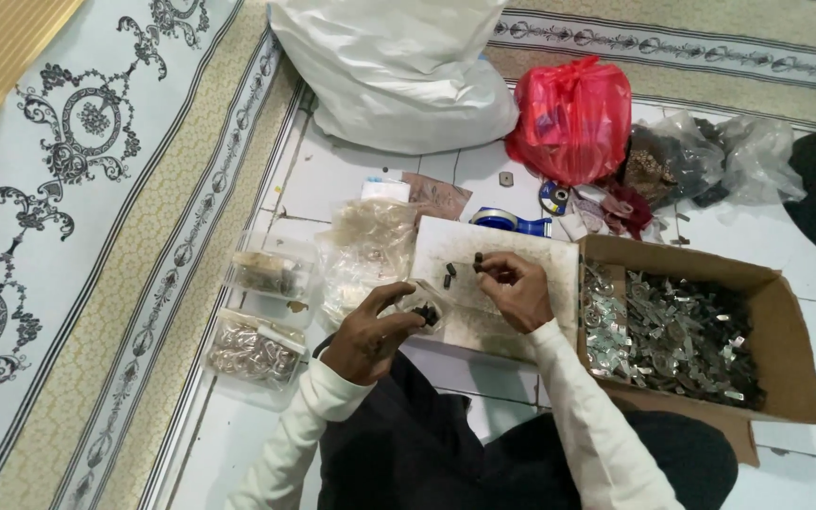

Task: Sorting small metal parts from a cardboard box and placing them into plastic bags.

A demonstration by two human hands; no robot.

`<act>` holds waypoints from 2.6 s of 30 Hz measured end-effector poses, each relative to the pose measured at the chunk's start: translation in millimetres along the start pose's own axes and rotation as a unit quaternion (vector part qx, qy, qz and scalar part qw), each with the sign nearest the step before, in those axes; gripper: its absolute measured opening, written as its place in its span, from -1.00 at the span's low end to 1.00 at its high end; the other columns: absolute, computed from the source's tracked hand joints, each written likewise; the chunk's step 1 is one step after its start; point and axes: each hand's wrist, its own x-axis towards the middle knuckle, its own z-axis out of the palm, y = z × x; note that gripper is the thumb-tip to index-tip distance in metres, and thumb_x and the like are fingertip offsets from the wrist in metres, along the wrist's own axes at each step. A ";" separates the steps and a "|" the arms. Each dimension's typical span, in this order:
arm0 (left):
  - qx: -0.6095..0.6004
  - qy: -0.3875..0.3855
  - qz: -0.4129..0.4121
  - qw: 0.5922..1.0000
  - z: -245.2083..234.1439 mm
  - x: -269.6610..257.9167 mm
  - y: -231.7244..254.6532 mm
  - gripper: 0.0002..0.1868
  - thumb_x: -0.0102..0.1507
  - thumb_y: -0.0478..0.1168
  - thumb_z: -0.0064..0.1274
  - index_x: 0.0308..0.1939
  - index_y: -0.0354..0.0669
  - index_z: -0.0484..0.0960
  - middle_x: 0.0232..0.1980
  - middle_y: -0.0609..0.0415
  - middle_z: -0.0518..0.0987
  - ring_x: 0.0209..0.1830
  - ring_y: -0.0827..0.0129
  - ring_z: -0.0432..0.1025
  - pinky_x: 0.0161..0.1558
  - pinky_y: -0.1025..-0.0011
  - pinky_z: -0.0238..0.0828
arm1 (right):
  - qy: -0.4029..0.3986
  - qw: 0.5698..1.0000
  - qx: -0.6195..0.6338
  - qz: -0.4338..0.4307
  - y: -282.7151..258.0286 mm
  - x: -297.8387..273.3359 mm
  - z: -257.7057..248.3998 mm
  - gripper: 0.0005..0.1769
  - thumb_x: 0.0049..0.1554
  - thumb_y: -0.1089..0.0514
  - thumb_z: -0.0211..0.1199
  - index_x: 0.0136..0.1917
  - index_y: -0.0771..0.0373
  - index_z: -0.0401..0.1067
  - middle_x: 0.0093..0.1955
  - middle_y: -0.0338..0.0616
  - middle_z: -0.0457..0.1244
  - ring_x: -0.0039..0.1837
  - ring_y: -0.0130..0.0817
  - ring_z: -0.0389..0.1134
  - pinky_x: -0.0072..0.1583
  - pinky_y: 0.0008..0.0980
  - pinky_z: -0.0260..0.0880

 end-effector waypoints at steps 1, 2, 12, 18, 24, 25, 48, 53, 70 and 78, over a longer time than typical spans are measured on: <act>-0.002 -0.001 0.001 1.000 0.5 0.2 -1.6 -0.86 0.28 -0.39 0.15 -0.16 -0.07 0.73 0.15 -0.22 0.54 0.17 -0.17 0.53 0.22 0.07 0.48 | 0.002 1.000 -0.001 0.001 -36.9 0.0 -8.7 -0.82 0.03 0.21 0.38 -0.05 0.23 0.58 0.01 -0.09 0.44 -0.08 -0.35 0.43 -0.01 -0.33 0.51; 0.005 -0.001 0.005 1.000 1.4 0.2 -2.9 -0.86 0.29 -0.37 0.15 -0.14 -0.05 0.72 0.17 -0.18 0.53 0.19 -0.12 0.53 0.23 0.10 0.48 | -0.054 0.997 0.053 -0.023 -73.8 -0.2 -17.6 -0.83 0.02 0.25 0.38 -0.07 0.27 0.57 0.02 -0.05 0.45 -0.05 -0.38 0.41 0.02 -0.32 0.49; 0.030 -0.005 0.047 0.998 8.1 1.5 -4.2 -0.90 0.34 -0.30 0.09 -0.13 -0.05 0.70 0.17 -0.16 0.53 0.24 -0.09 0.50 0.25 0.16 0.46 | -0.269 0.938 -0.137 -0.169 -156.4 3.8 -3.2 -0.85 -0.01 0.14 0.38 -0.12 0.14 0.59 -0.16 -0.05 0.47 -0.15 -0.05 0.48 -0.10 -0.08 0.45; 0.024 0.007 0.040 0.999 1.7 -5.1 -8.1 -0.86 0.31 -0.35 0.10 -0.11 -0.05 0.70 0.15 -0.19 0.54 0.21 -0.11 0.51 0.23 0.12 0.47 | -0.203 0.957 -0.081 -0.191 -150.8 4.0 2.8 -0.81 0.11 0.28 0.31 0.02 0.19 0.61 -0.10 -0.04 0.48 -0.14 -0.09 0.48 -0.13 -0.16 0.49; 0.003 0.004 0.019 1.000 -1.5 -3.9 -4.8 -0.87 0.30 -0.36 0.11 -0.13 -0.07 0.71 0.17 -0.19 0.54 0.22 -0.13 0.51 0.24 0.10 0.45 | -0.033 0.997 -0.074 -0.012 -37.9 33.4 17.2 -0.76 0.16 0.29 0.31 0.07 0.04 0.62 -0.06 -0.21 0.48 -0.10 -0.28 0.49 -0.08 -0.33 0.54; 0.003 0.004 0.019 1.000 -0.3 -3.7 -3.7 -0.87 0.30 -0.36 0.11 -0.13 -0.07 0.71 0.17 -0.19 0.54 0.22 -0.13 0.51 0.24 0.10 0.45 | -0.033 0.997 -0.074 -0.012 -7.2 32.1 26.2 -0.76 0.16 0.29 0.31 0.07 0.04 0.62 -0.06 -0.21 0.48 -0.10 -0.28 0.49 -0.08 -0.33 0.54; -0.001 0.018 0.031 0.999 -4.3 -7.4 -2.5 -0.86 0.32 -0.35 0.09 -0.12 -0.06 0.72 0.17 -0.17 0.54 0.18 -0.10 0.54 0.23 0.13 0.45 | 0.006 0.999 -0.004 0.054 59.5 7.2 23.2 -0.75 0.26 0.26 0.23 0.20 0.19 0.56 0.06 0.08 0.41 0.03 -0.17 0.48 0.01 -0.21 0.56; 0.000 0.013 0.035 0.999 -0.7 -1.2 -3.4 -0.86 0.30 -0.37 0.11 -0.13 -0.07 0.72 0.16 -0.18 0.55 0.19 -0.11 0.53 0.24 0.14 0.46 | -0.053 0.991 0.123 0.000 -88.6 5.6 1.9 -0.77 0.26 0.30 0.24 0.18 0.25 0.57 0.01 0.00 0.45 0.05 -0.33 0.45 0.07 -0.22 0.56; 0.023 0.006 0.023 0.999 -1.8 -7.9 -12.5 -0.89 0.33 -0.32 0.08 -0.14 -0.04 0.70 0.16 -0.16 0.54 0.19 -0.09 0.53 0.22 0.14 0.48 | -0.232 0.888 -0.299 -0.261 -134.4 -20.8 -2.7 -0.68 0.31 -0.15 0.13 0.20 0.02 0.43 0.22 -0.22 0.36 0.43 -0.10 0.22 0.40 0.10 0.02; -0.003 0.011 0.025 1.000 31.6 -0.2 -33.8 -0.87 0.30 -0.32 0.16 -0.10 -0.04 0.74 0.14 -0.12 0.58 0.14 -0.04 0.56 0.18 0.14 0.52 | -0.119 0.877 -0.324 -0.334 -119.8 -18.3 -24.2 -0.80 0.15 0.01 0.36 -0.16 0.01 0.35 0.29 -0.17 0.19 0.33 -0.02 0.30 0.21 -0.06 0.32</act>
